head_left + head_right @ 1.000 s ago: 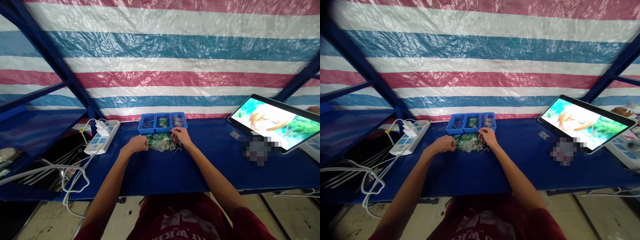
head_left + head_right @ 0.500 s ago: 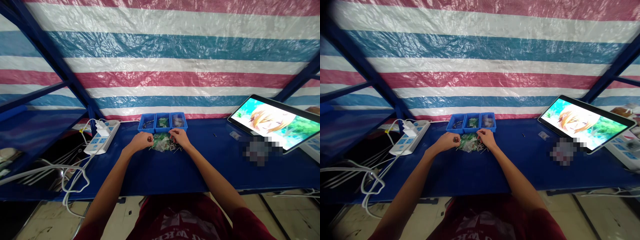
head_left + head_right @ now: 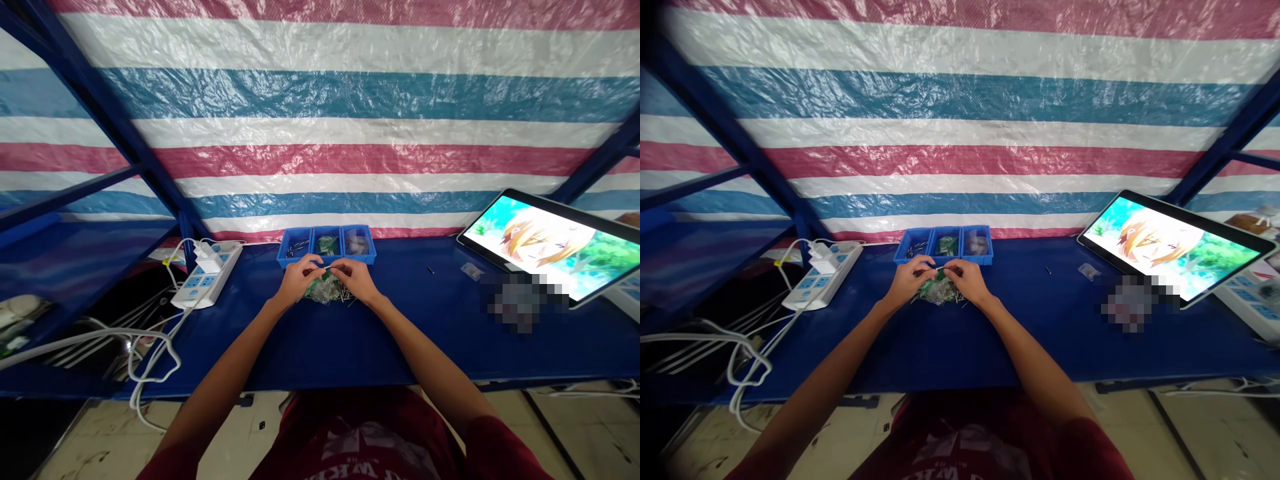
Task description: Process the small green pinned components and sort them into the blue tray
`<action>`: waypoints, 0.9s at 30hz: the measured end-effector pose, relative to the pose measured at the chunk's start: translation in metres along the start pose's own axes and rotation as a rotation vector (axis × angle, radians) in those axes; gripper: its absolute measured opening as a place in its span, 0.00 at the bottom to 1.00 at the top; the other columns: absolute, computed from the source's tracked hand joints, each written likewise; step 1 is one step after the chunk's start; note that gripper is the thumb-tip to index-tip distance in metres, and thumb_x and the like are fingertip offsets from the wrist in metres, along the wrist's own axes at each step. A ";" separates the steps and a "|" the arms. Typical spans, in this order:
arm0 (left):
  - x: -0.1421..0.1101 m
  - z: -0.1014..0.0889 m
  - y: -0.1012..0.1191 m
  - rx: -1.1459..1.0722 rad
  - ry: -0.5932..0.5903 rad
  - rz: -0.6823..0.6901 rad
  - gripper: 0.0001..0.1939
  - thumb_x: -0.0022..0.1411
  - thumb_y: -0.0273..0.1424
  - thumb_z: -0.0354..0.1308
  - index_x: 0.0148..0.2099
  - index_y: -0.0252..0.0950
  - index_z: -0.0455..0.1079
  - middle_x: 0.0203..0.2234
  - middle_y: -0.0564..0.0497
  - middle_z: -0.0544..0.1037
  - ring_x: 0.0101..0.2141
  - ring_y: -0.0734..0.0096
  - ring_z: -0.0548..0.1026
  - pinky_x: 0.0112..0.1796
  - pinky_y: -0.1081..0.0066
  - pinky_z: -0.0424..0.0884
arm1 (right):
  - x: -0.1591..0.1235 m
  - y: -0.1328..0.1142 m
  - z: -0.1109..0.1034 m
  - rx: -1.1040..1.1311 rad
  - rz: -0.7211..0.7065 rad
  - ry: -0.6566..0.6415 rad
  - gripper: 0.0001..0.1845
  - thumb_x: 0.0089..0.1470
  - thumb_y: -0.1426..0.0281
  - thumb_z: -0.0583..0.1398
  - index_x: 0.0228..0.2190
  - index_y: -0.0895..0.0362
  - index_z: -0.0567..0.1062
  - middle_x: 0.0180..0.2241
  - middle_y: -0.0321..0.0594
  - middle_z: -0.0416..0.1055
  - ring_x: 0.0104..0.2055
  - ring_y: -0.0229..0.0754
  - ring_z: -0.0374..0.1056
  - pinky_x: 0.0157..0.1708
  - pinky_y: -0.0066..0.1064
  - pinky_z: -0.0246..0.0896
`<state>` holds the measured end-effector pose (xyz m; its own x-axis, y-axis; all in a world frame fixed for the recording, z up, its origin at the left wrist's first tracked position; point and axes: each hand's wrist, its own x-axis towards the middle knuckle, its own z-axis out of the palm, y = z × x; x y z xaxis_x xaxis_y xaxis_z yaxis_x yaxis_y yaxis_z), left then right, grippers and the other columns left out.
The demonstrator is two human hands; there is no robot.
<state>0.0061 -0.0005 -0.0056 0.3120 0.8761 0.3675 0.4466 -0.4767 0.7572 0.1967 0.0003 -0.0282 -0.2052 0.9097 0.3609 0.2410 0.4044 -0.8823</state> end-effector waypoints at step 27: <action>0.001 0.001 0.002 -0.059 0.043 0.021 0.15 0.59 0.41 0.58 0.35 0.34 0.73 0.27 0.49 0.78 0.29 0.68 0.74 0.29 0.73 0.66 | -0.004 0.002 0.003 -0.094 -0.062 0.024 0.21 0.62 0.57 0.51 0.23 0.56 0.69 0.18 0.33 0.64 0.21 0.36 0.62 0.25 0.26 0.57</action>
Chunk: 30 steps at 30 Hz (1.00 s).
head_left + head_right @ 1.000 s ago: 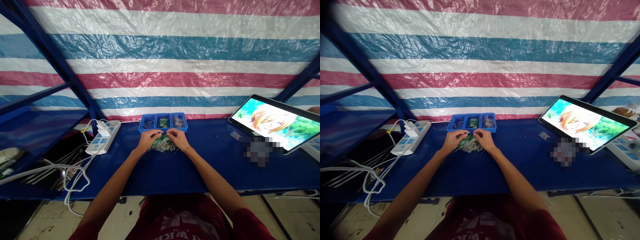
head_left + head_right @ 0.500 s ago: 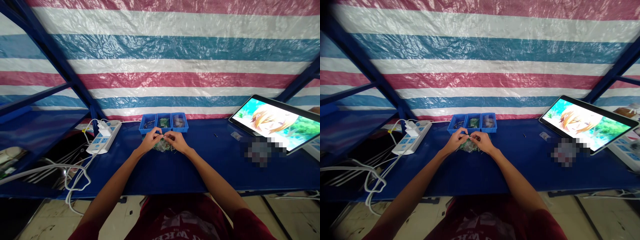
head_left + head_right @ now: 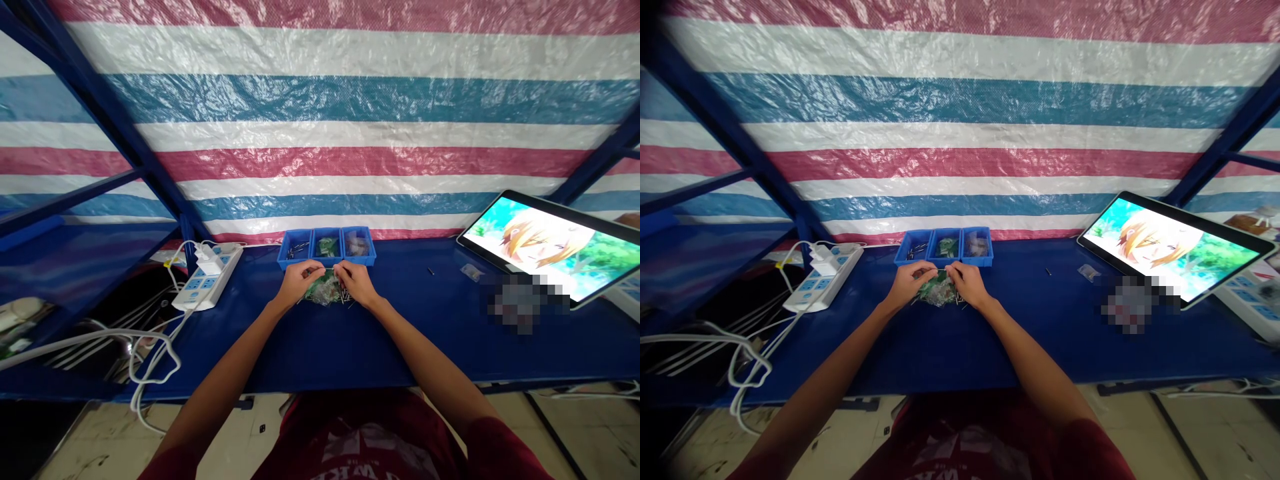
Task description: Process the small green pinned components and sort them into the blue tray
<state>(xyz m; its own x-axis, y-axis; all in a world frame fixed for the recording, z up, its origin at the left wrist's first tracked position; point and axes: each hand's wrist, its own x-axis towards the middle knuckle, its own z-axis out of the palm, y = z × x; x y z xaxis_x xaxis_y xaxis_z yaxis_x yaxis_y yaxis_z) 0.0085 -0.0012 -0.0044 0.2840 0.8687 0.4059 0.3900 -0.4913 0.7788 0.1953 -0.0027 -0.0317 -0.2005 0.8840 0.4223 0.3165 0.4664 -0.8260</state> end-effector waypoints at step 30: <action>0.002 0.002 -0.003 -0.229 0.026 -0.071 0.13 0.57 0.41 0.61 0.33 0.34 0.71 0.23 0.53 0.73 0.20 0.78 0.67 0.22 0.76 0.65 | -0.002 -0.005 -0.001 -0.066 -0.108 0.056 0.21 0.62 0.56 0.51 0.26 0.56 0.73 0.20 0.36 0.68 0.23 0.38 0.65 0.28 0.29 0.61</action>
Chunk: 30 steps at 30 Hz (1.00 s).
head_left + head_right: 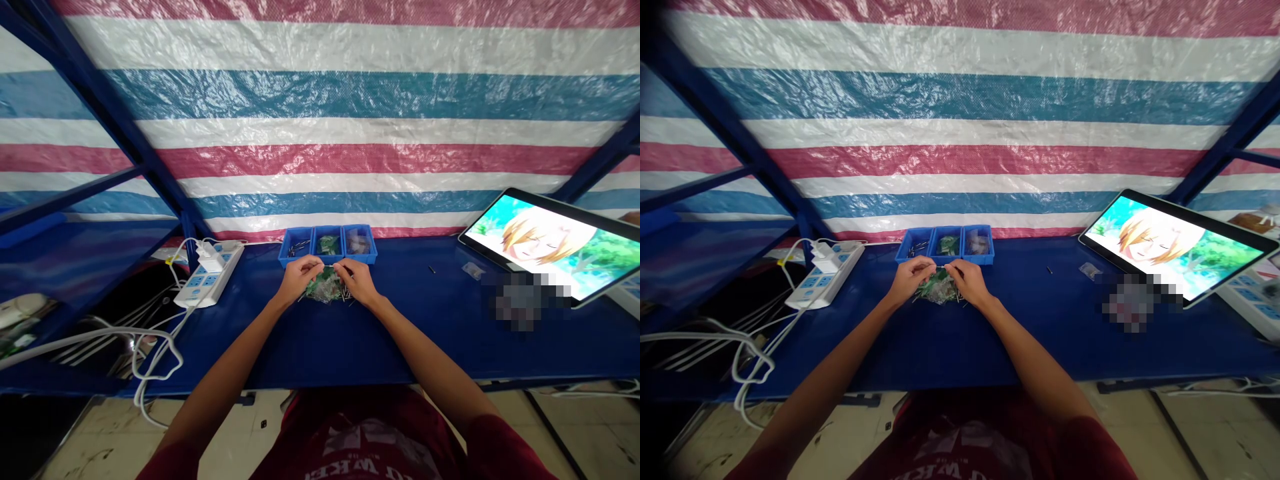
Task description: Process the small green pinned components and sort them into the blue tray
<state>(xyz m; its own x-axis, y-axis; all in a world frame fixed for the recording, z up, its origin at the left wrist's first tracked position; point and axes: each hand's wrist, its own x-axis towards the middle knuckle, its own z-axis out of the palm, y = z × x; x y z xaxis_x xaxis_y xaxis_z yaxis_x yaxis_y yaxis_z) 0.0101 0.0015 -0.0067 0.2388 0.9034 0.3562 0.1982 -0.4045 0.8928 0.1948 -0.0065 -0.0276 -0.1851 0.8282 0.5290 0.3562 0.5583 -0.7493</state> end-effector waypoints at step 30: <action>-0.002 0.010 -0.002 -0.001 0.143 0.024 0.16 0.64 0.43 0.54 0.42 0.34 0.69 0.35 0.46 0.79 0.35 0.66 0.77 0.33 0.71 0.74 | -0.002 0.004 0.008 0.078 0.123 -0.007 0.17 0.62 0.57 0.51 0.38 0.54 0.74 0.23 0.34 0.69 0.20 0.38 0.66 0.25 0.29 0.61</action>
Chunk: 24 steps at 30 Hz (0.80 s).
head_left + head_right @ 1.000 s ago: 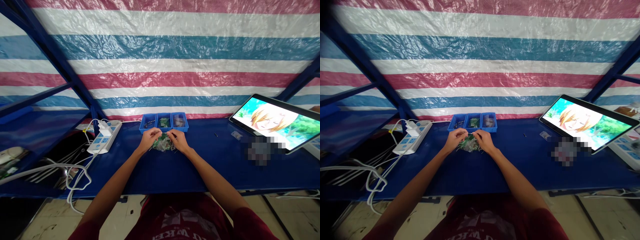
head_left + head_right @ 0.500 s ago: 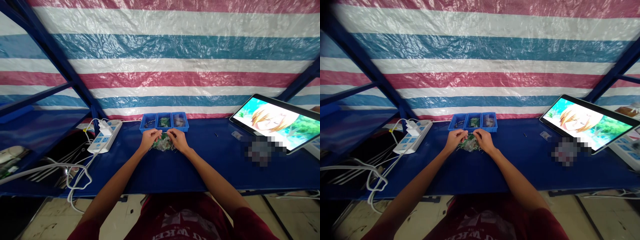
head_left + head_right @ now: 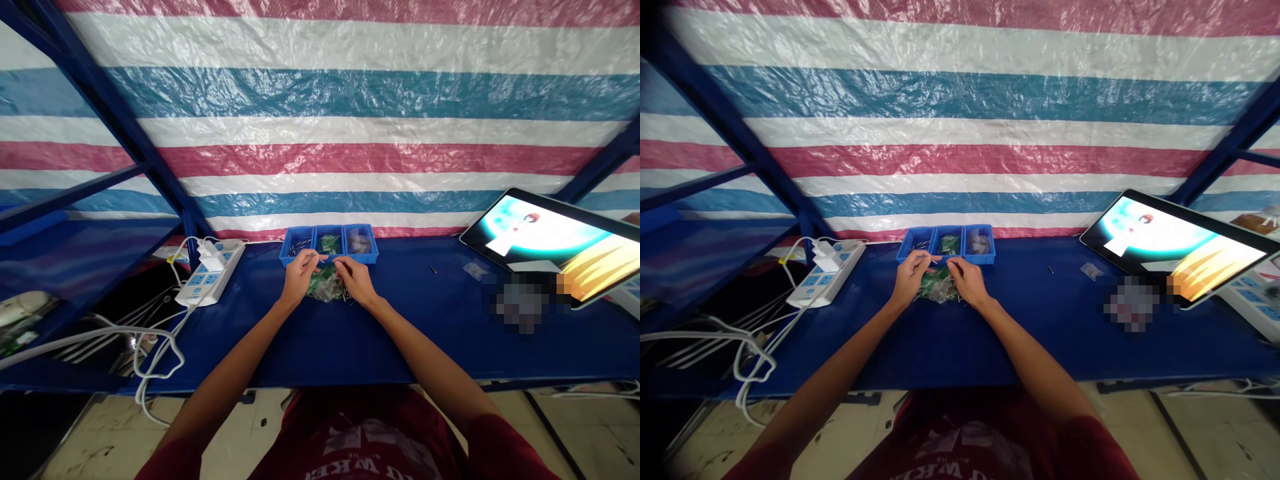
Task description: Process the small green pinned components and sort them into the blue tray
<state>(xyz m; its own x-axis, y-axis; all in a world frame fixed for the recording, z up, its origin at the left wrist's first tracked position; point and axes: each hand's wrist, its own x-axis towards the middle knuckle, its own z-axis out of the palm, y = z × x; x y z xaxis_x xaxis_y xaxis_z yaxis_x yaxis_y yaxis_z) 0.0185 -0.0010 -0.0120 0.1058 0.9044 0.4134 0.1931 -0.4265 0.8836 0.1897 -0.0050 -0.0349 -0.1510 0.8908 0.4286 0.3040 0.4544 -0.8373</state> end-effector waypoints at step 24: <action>0.002 -0.018 0.008 0.185 -0.402 -0.012 0.20 0.65 0.40 0.52 0.56 0.35 0.65 0.15 0.60 0.57 0.18 0.76 0.57 0.22 0.76 0.55 | 0.001 -0.001 -0.004 -0.033 -0.146 0.014 0.12 0.57 0.59 0.59 0.33 0.54 0.77 0.31 0.40 0.72 0.30 0.40 0.67 0.31 0.31 0.64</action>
<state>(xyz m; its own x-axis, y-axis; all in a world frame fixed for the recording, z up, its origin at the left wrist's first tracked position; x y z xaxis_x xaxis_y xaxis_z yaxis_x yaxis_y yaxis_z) 0.0026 -0.0019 -0.0002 0.4664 0.8477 0.2527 0.3640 -0.4443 0.8186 0.1927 -0.0051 -0.0322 -0.1832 0.8148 0.5500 0.3106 0.5788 -0.7540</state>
